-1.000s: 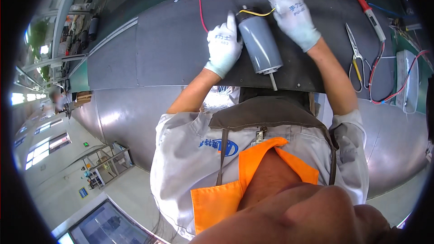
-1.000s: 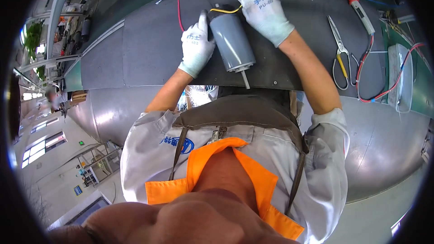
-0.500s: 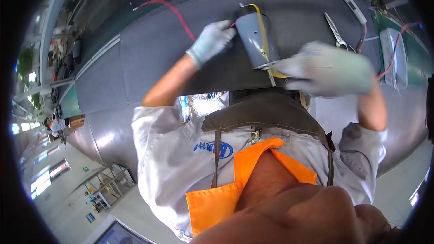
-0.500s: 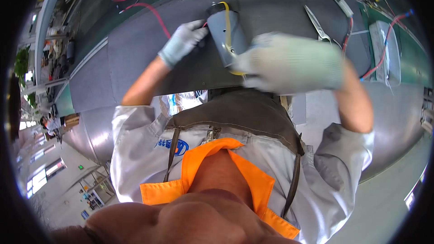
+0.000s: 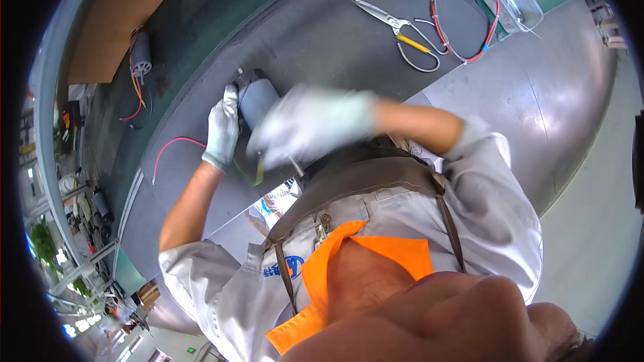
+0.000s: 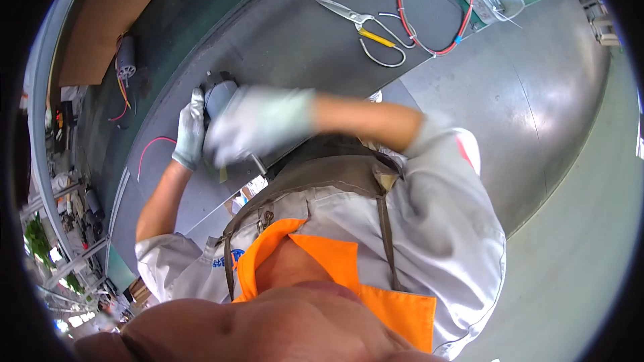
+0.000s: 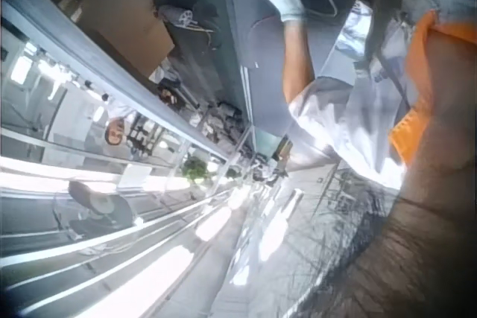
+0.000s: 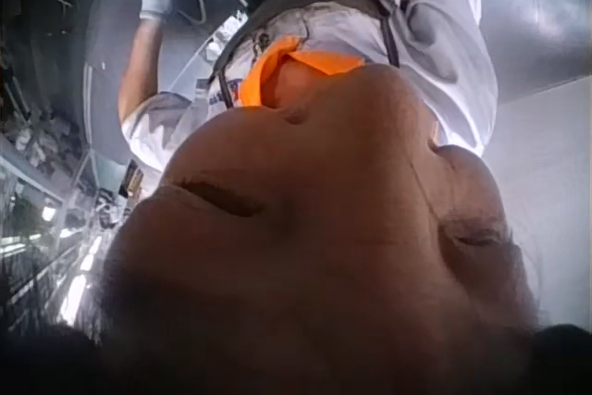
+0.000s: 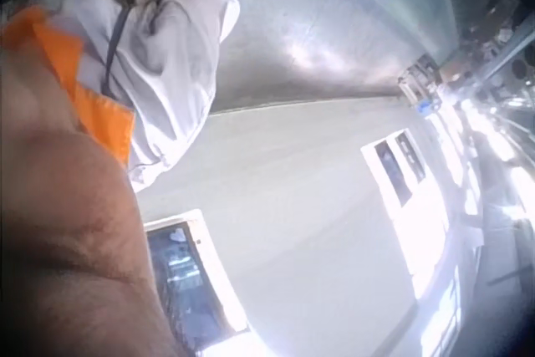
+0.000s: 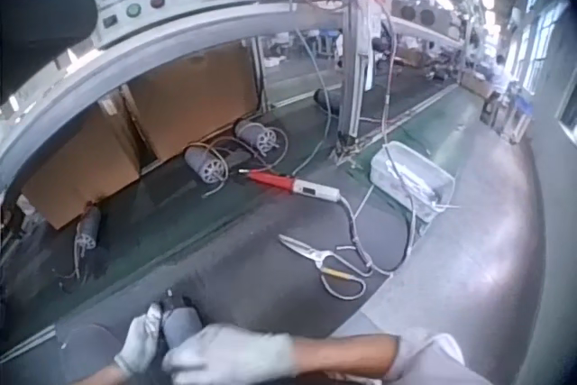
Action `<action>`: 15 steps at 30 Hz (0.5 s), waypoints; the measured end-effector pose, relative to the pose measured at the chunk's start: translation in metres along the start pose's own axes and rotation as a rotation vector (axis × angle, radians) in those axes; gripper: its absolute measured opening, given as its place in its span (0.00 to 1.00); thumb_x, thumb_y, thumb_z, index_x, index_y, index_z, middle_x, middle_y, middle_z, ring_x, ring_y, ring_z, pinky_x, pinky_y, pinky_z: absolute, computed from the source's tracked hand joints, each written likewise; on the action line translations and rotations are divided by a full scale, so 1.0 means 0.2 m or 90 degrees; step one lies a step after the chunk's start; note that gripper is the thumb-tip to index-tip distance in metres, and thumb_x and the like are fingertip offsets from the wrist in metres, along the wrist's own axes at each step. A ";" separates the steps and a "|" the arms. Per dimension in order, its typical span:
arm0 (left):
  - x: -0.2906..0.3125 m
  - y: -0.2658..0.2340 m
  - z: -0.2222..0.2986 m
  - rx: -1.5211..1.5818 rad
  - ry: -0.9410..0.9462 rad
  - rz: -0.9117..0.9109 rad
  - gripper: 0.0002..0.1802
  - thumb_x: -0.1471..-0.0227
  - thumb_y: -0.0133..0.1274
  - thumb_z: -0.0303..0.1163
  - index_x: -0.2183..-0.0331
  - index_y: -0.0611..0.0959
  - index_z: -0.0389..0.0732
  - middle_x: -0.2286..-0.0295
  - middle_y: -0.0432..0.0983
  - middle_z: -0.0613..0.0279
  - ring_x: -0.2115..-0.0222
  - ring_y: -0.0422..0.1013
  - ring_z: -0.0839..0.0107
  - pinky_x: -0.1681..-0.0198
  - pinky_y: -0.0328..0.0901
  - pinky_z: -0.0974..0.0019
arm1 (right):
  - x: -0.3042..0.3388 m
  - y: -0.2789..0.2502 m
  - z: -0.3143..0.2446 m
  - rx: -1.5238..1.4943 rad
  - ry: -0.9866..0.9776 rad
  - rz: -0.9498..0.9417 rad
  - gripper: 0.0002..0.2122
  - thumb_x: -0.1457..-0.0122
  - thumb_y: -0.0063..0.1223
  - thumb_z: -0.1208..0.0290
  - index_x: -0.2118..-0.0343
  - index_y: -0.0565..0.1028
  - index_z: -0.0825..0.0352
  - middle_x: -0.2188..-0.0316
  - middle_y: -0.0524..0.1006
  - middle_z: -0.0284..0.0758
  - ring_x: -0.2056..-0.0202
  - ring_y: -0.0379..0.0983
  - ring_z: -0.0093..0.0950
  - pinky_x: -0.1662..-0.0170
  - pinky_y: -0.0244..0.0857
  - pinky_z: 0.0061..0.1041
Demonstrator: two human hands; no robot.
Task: Assemble and wire electric motors on a production line.
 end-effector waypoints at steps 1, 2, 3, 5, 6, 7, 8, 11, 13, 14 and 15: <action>0.00 -0.02 -0.05 -0.035 -0.022 0.020 0.34 0.34 0.38 0.56 0.78 0.73 0.36 0.84 0.63 0.66 0.82 0.57 0.76 0.77 0.57 0.65 | 0.15 -0.30 0.17 0.024 0.265 0.023 0.15 0.40 0.49 0.60 0.55 0.80 0.60 0.58 0.80 0.39 0.59 0.77 0.37 0.56 0.71 0.35; -0.04 -0.01 -0.06 -0.060 0.026 0.034 0.33 0.33 0.39 0.55 0.75 0.74 0.33 0.83 0.66 0.60 0.81 0.59 0.71 0.74 0.60 0.62 | 0.39 -0.58 0.16 0.188 0.002 0.163 0.13 0.40 0.49 0.65 0.57 0.80 0.61 0.55 0.79 0.38 0.58 0.77 0.37 0.55 0.72 0.34; -0.07 -0.01 -0.08 -0.085 0.068 0.052 0.33 0.33 0.39 0.54 0.73 0.76 0.31 0.82 0.68 0.53 0.80 0.61 0.66 0.72 0.63 0.58 | 0.67 -0.82 0.40 0.131 0.282 0.206 0.12 0.41 0.51 0.67 0.56 0.80 0.61 0.54 0.78 0.37 0.60 0.78 0.36 0.55 0.72 0.33; -0.09 0.04 0.03 -0.119 0.121 0.048 0.32 0.33 0.39 0.52 0.70 0.77 0.30 0.80 0.70 0.48 0.79 0.63 0.60 0.69 0.64 0.56 | 1.10 -1.23 0.47 0.388 0.616 0.378 0.15 0.43 0.54 0.73 0.52 0.79 0.63 0.53 0.78 0.41 0.65 0.79 0.38 0.58 0.72 0.31; -0.08 0.07 0.10 -0.155 0.175 0.055 0.31 0.33 0.39 0.51 0.68 0.78 0.29 0.78 0.72 0.42 0.78 0.65 0.54 0.67 0.65 0.54 | 1.22 -1.31 0.50 0.456 0.651 0.342 0.14 0.42 0.56 0.72 0.52 0.79 0.62 0.57 0.79 0.40 0.65 0.78 0.35 0.58 0.71 0.30; -0.09 0.09 0.12 -0.153 0.174 0.048 0.31 0.33 0.39 0.51 0.68 0.78 0.29 0.78 0.72 0.42 0.78 0.65 0.54 0.67 0.65 0.54 | 1.32 -1.39 0.56 0.523 0.684 0.305 0.13 0.41 0.57 0.72 0.53 0.79 0.62 0.60 0.80 0.39 0.64 0.77 0.31 0.58 0.70 0.28; -0.09 0.12 0.14 -0.163 0.187 0.034 0.31 0.33 0.39 0.50 0.67 0.79 0.29 0.77 0.73 0.40 0.77 0.67 0.51 0.67 0.65 0.54 | 1.40 -1.43 0.63 0.525 0.691 0.304 0.13 0.41 0.57 0.72 0.53 0.79 0.62 0.60 0.80 0.39 0.64 0.77 0.31 0.58 0.70 0.28; -0.07 0.18 0.18 -0.171 0.197 0.002 0.27 0.33 0.40 0.46 0.63 0.81 0.30 0.73 0.76 0.36 0.72 0.73 0.44 0.66 0.67 0.53 | 1.25 -1.34 0.69 0.673 0.455 0.110 0.15 0.46 0.59 0.75 0.53 0.79 0.63 0.57 0.78 0.42 0.59 0.75 0.40 0.54 0.68 0.35; -0.04 0.20 0.19 -0.169 0.223 0.003 0.25 0.33 0.41 0.44 0.62 0.81 0.30 0.71 0.76 0.36 0.70 0.74 0.41 0.65 0.67 0.53 | 1.25 -1.30 0.78 0.623 0.579 -0.005 0.17 0.49 0.60 0.76 0.53 0.79 0.64 0.56 0.76 0.43 0.55 0.72 0.45 0.52 0.66 0.39; -0.03 0.20 0.19 -0.168 0.216 0.004 0.25 0.33 0.41 0.44 0.62 0.81 0.30 0.71 0.76 0.36 0.70 0.74 0.41 0.65 0.67 0.53 | 1.23 -1.29 0.77 0.632 0.553 -0.014 0.17 0.50 0.60 0.77 0.55 0.78 0.64 0.59 0.76 0.43 0.56 0.71 0.46 0.53 0.65 0.40; -0.02 0.21 0.21 -0.173 0.215 -0.010 0.24 0.33 0.41 0.43 0.62 0.81 0.30 0.71 0.76 0.36 0.69 0.74 0.40 0.65 0.67 0.52 | 1.22 -1.28 0.78 0.629 0.550 -0.019 0.17 0.50 0.60 0.77 0.55 0.78 0.64 0.59 0.76 0.43 0.56 0.71 0.46 0.53 0.65 0.40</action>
Point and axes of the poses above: each hand's wrist, its own x-axis away from the middle knuckle, its own y-axis out of the palm, z = x × y, the point moved 9 cm from there along -x, towards the middle knuckle
